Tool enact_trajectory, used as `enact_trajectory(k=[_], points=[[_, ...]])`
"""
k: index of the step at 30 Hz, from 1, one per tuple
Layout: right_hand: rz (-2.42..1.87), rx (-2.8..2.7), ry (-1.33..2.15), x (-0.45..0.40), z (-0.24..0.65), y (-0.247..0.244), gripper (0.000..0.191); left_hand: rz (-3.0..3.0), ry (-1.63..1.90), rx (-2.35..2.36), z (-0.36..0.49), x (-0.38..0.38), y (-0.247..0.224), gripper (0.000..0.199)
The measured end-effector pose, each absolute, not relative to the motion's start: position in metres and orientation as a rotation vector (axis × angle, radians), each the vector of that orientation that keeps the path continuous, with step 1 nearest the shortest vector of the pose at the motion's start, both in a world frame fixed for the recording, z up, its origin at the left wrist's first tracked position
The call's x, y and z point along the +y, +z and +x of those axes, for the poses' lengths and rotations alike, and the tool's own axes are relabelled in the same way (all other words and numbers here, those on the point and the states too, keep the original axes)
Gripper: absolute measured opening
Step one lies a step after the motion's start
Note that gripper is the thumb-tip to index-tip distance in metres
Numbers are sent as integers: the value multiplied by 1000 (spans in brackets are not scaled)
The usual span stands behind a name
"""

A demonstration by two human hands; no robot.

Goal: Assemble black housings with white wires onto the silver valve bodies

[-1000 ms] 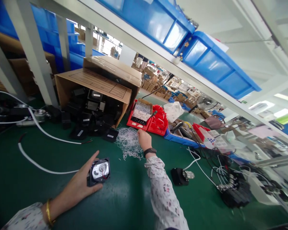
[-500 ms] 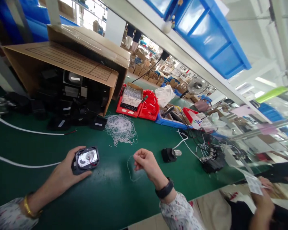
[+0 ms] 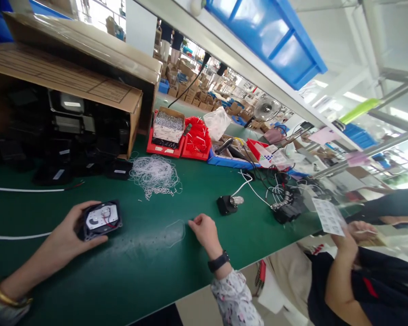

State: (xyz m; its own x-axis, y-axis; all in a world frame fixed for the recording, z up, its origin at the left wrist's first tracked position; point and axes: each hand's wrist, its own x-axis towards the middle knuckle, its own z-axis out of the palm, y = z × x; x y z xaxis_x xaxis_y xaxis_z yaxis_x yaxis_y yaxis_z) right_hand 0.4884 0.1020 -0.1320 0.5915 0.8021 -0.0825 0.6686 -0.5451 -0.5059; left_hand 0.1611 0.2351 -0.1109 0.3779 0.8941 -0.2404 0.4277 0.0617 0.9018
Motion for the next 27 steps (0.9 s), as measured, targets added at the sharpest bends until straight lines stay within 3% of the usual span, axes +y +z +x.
enact_trajectory(k=[8, 17, 22, 27], points=[[-2423, -1287, 331, 101, 448, -139, 14, 1610, 446, 871, 181, 233, -103, 73], [-2008, -1712, 482, 124, 442, -38, 16, 1525, 449, 741, 165, 233, -104, 85], [-1849, -1886, 655, 133, 397, 25, 17, 1456, 533, 740, 163, 230, -115, 80], [-1699, -1924, 1024, 155, 341, 15, 12, 1575, 680, 726, 165, 231, -125, 79]])
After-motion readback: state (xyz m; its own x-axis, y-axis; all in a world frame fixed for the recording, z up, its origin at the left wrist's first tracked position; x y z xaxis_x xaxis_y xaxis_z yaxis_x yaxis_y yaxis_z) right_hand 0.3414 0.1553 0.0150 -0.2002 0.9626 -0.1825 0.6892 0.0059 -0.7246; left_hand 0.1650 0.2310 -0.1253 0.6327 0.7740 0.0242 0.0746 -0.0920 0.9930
